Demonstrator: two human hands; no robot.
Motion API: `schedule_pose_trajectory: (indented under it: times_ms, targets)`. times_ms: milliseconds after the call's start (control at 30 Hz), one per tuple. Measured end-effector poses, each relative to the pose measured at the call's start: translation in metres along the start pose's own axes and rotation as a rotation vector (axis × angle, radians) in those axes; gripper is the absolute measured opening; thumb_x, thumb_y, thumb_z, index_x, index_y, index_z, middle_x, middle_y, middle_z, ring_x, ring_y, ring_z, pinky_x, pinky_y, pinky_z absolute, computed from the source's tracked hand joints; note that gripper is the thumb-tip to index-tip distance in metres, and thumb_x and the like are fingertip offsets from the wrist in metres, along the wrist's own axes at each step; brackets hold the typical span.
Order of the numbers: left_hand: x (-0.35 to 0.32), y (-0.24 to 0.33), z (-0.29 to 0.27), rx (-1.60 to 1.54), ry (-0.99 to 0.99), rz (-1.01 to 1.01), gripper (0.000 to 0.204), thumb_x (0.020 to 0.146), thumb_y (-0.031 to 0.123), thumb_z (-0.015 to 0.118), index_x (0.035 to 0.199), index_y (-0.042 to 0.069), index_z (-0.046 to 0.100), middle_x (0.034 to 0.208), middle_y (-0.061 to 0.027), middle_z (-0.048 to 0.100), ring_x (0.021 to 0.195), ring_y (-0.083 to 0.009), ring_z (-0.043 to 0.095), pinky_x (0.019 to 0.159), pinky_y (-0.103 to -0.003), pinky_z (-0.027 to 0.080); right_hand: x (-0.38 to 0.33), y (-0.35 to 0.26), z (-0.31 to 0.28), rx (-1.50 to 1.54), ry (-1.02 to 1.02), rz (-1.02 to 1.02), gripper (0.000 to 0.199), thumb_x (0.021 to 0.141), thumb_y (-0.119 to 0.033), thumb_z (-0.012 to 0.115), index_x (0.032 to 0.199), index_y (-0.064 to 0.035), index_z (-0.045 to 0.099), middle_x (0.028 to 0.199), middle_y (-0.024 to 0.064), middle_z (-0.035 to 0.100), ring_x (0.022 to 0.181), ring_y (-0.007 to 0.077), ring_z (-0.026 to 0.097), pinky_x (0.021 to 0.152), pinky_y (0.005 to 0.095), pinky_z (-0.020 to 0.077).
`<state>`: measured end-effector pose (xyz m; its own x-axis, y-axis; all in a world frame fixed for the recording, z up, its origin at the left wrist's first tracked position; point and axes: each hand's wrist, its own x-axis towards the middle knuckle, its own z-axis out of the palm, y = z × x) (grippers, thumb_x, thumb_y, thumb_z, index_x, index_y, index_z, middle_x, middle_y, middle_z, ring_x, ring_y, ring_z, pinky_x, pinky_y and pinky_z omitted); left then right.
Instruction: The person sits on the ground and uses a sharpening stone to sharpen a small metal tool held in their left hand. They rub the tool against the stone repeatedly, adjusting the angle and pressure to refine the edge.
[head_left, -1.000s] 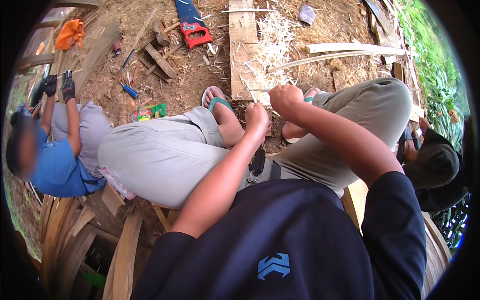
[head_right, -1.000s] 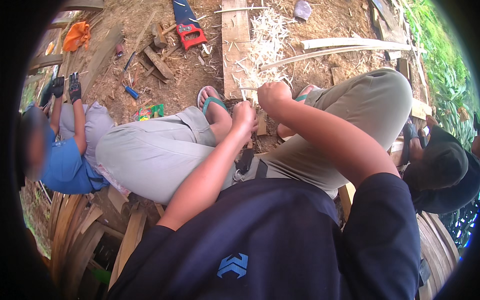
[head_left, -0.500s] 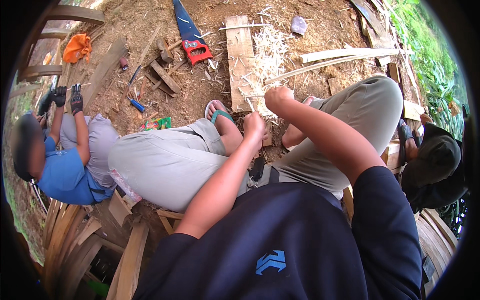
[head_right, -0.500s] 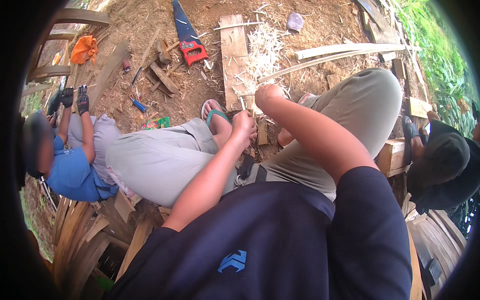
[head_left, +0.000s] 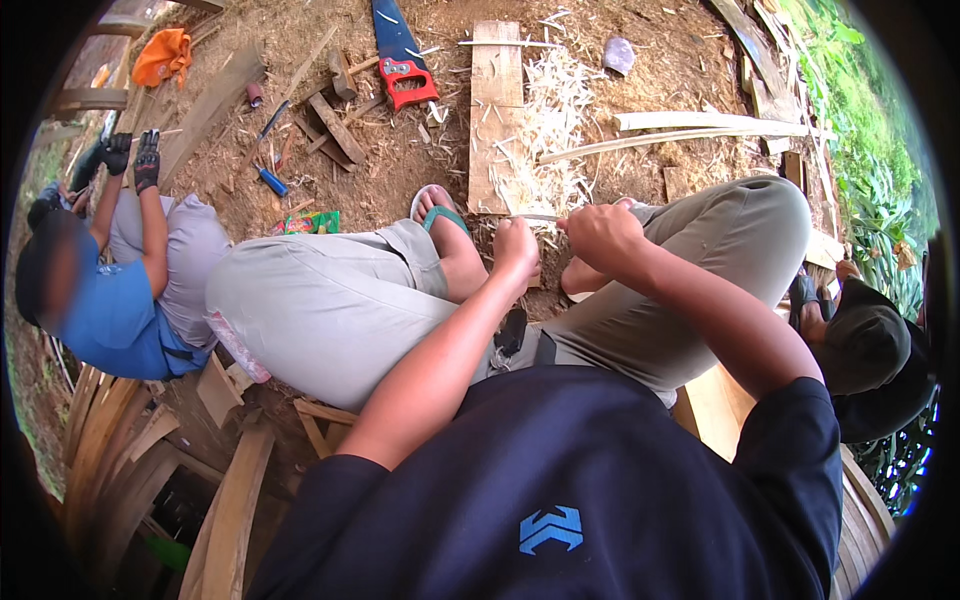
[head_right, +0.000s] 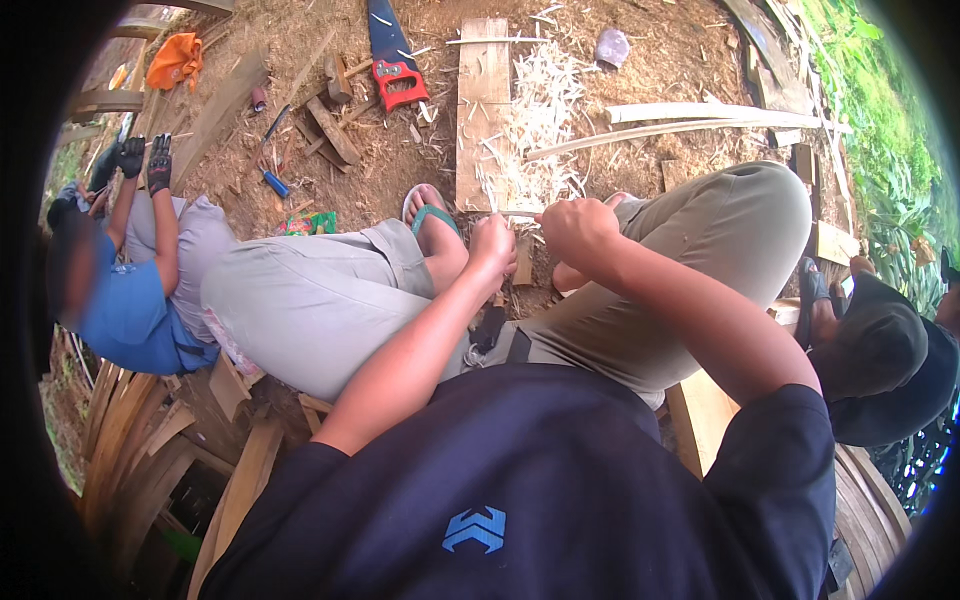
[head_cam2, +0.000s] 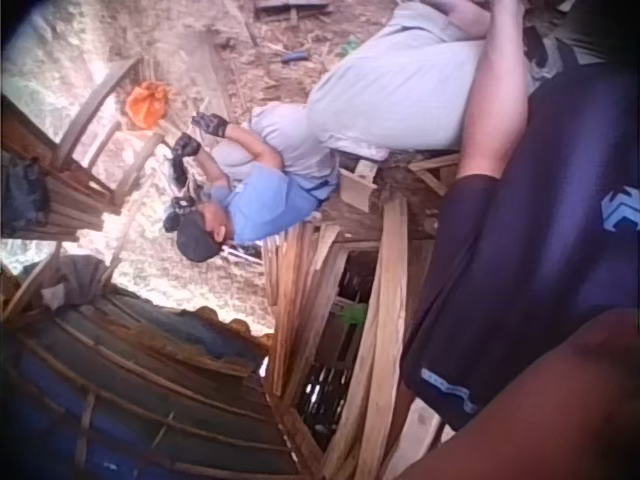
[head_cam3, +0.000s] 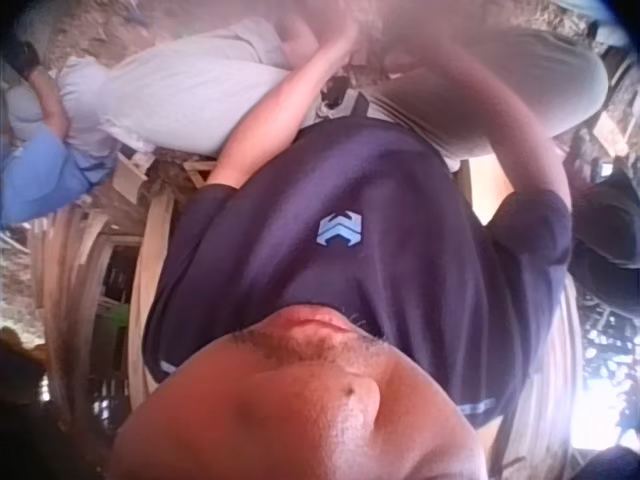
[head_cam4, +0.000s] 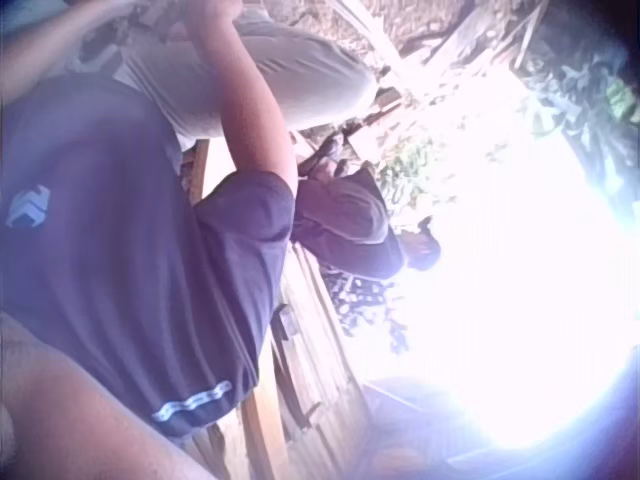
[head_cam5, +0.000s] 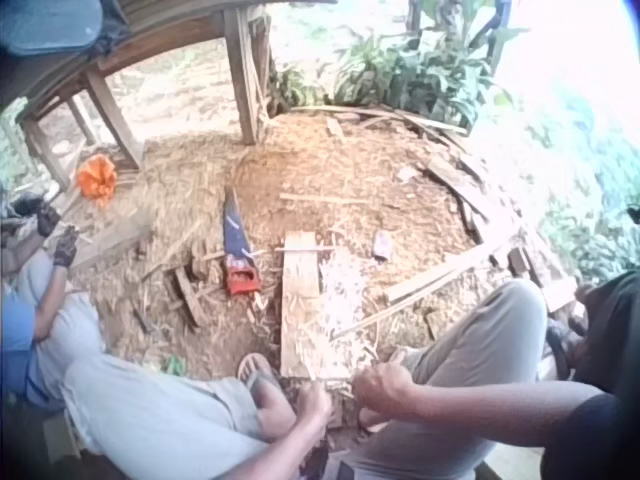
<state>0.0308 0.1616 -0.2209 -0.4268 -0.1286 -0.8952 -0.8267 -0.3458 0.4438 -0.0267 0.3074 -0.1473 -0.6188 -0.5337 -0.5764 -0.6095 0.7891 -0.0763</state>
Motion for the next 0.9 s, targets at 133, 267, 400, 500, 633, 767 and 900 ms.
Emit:
schedule_pose_trajectory:
  times_ms: [133,267,400,500,633,767,900]
  targets:
    - [0.005,-0.006,-0.002,0.084,0.006,0.018,0.035,0.100,0.026,0.036,0.113,-0.005,0.048,0.077,-0.0119,0.054,0.048,-0.0198,0.049,0.038,-0.036,0.037,0.004,-0.012,0.006,0.015,0.016,0.035,0.049,0.107,-0.039,0.042,0.086,-0.0053,0.071,0.077,0.0156,0.074,0.075,0.0265,0.075,0.065,0.0389,0.0582]
    - [0.003,-0.008,-0.001,0.151,0.051,0.048,0.037,0.099,0.024,0.036,0.113,-0.006,0.051,0.080,-0.0160,0.059,0.051,-0.0238,0.056,0.039,-0.038,0.042,0.018,-0.023,0.010,0.048,-0.046,0.123,0.033,0.103,-0.026,0.051,0.087,-0.0089,0.074,0.088,0.0103,0.076,0.081,0.0236,0.076,0.063,0.0345,0.0585]
    - [-0.006,0.000,0.005,0.144,0.063,0.060,0.036,0.097,0.022,0.036,0.109,-0.008,0.053,0.079,-0.0178,0.060,0.052,-0.0256,0.059,0.039,-0.039,0.043,0.047,-0.015,0.029,0.042,-0.036,0.157,0.040,0.105,-0.032,0.046,0.089,-0.0075,0.074,0.086,0.0128,0.076,0.082,0.0247,0.076,0.067,0.0372,0.0595]
    - [-0.010,0.006,0.004,0.146,0.060,0.045,0.038,0.097,0.022,0.036,0.109,-0.010,0.054,0.083,-0.0213,0.063,0.058,-0.0287,0.063,0.044,-0.041,0.047,0.066,-0.010,0.047,0.099,-0.016,0.200,0.046,0.107,-0.035,0.043,0.090,-0.0062,0.074,0.085,0.0143,0.076,0.082,0.0254,0.076,0.071,0.0391,0.0599]
    - [0.010,-0.011,0.003,0.216,0.114,0.115,0.042,0.097,0.022,0.037,0.108,-0.013,0.056,0.093,-0.0282,0.066,0.075,-0.0349,0.069,0.060,-0.044,0.053,0.064,-0.007,0.040,0.171,-0.059,0.196,0.042,0.106,-0.034,0.046,0.093,-0.0062,0.075,0.091,0.0148,0.076,0.088,0.0283,0.075,0.074,0.0394,0.0601]
    - [0.007,-0.006,0.008,0.224,0.146,0.087,0.042,0.097,0.022,0.038,0.104,-0.013,0.059,0.100,-0.0327,0.066,0.090,-0.0398,0.069,0.077,-0.047,0.053,0.034,-0.004,-0.005,0.136,-0.154,0.129,0.045,0.106,-0.036,0.045,0.091,-0.0055,0.075,0.092,0.0158,0.075,0.088,0.0300,0.075,0.073,0.0406,0.0594]
    - [-0.004,0.000,0.011,0.207,0.185,0.122,0.042,0.097,0.022,0.039,0.104,-0.014,0.060,0.104,-0.0353,0.065,0.097,-0.0451,0.067,0.083,-0.050,0.052,0.026,-0.005,-0.008,0.084,-0.123,0.050,0.048,0.107,-0.036,0.043,0.089,-0.0043,0.075,0.088,0.0157,0.075,0.084,0.0315,0.075,0.072,0.0406,0.0595]
